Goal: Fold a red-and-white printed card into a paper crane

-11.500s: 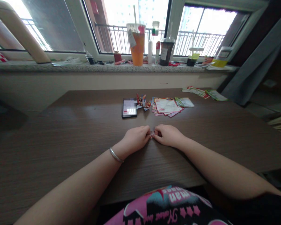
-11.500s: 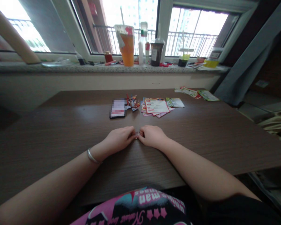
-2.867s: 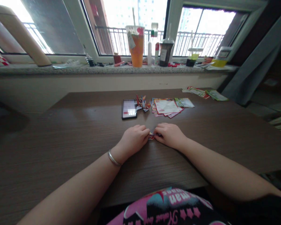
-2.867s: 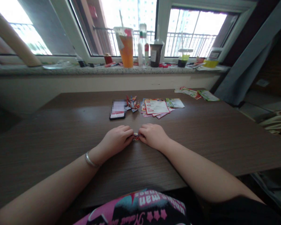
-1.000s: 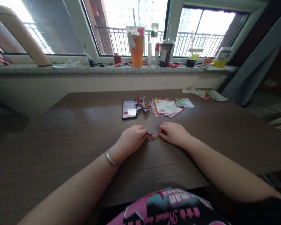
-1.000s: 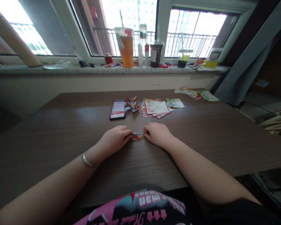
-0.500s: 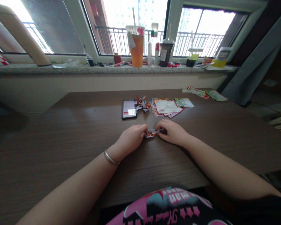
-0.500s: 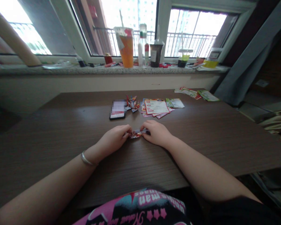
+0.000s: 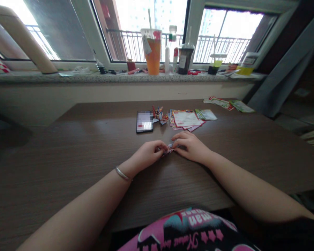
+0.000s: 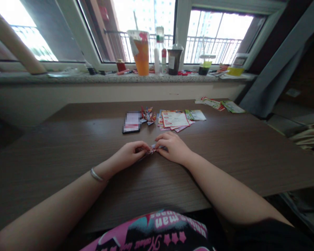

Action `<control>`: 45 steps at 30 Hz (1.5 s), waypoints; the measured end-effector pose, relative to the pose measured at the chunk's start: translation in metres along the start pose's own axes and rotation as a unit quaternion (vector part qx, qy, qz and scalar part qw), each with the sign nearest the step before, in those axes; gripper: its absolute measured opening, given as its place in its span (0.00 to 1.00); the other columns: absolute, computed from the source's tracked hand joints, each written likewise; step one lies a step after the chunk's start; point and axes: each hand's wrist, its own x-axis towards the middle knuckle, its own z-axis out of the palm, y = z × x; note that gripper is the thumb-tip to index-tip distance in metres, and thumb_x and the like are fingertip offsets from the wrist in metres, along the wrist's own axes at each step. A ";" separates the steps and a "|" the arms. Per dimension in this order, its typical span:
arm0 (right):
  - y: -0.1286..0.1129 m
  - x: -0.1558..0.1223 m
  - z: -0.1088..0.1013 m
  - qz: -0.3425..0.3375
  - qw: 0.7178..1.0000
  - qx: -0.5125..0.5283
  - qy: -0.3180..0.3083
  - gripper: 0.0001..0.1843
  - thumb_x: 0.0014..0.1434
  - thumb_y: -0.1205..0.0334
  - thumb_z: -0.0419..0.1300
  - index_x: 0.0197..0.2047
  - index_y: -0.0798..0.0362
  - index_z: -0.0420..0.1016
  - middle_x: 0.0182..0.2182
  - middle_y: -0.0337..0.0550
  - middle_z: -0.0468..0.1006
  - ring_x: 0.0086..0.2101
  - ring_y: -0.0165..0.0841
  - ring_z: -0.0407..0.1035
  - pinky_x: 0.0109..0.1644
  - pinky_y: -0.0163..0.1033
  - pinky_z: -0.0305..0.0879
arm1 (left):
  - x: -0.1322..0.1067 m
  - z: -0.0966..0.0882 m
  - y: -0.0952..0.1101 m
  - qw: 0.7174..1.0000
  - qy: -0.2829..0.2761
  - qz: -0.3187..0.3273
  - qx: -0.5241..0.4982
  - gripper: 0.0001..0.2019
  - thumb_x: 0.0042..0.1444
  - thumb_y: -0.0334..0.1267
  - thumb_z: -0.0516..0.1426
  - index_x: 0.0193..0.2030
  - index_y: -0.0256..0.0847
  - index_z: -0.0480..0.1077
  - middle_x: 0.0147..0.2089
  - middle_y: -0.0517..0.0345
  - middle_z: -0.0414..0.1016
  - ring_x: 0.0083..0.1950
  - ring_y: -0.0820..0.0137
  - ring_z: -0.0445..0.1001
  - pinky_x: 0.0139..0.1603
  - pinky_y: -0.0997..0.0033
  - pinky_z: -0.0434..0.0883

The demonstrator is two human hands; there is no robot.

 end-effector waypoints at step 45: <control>-0.010 0.002 0.004 -0.040 0.996 -0.061 -0.043 0.02 0.56 0.65 0.59 0.32 0.53 0.73 0.35 0.45 0.75 0.39 0.35 0.65 0.43 0.38 0.61 | -0.004 -0.004 0.015 0.949 -0.026 0.189 0.249 0.12 0.64 0.38 0.51 0.38 0.39 0.75 0.42 0.54 0.77 0.42 0.68 0.70 0.46 0.68 0.67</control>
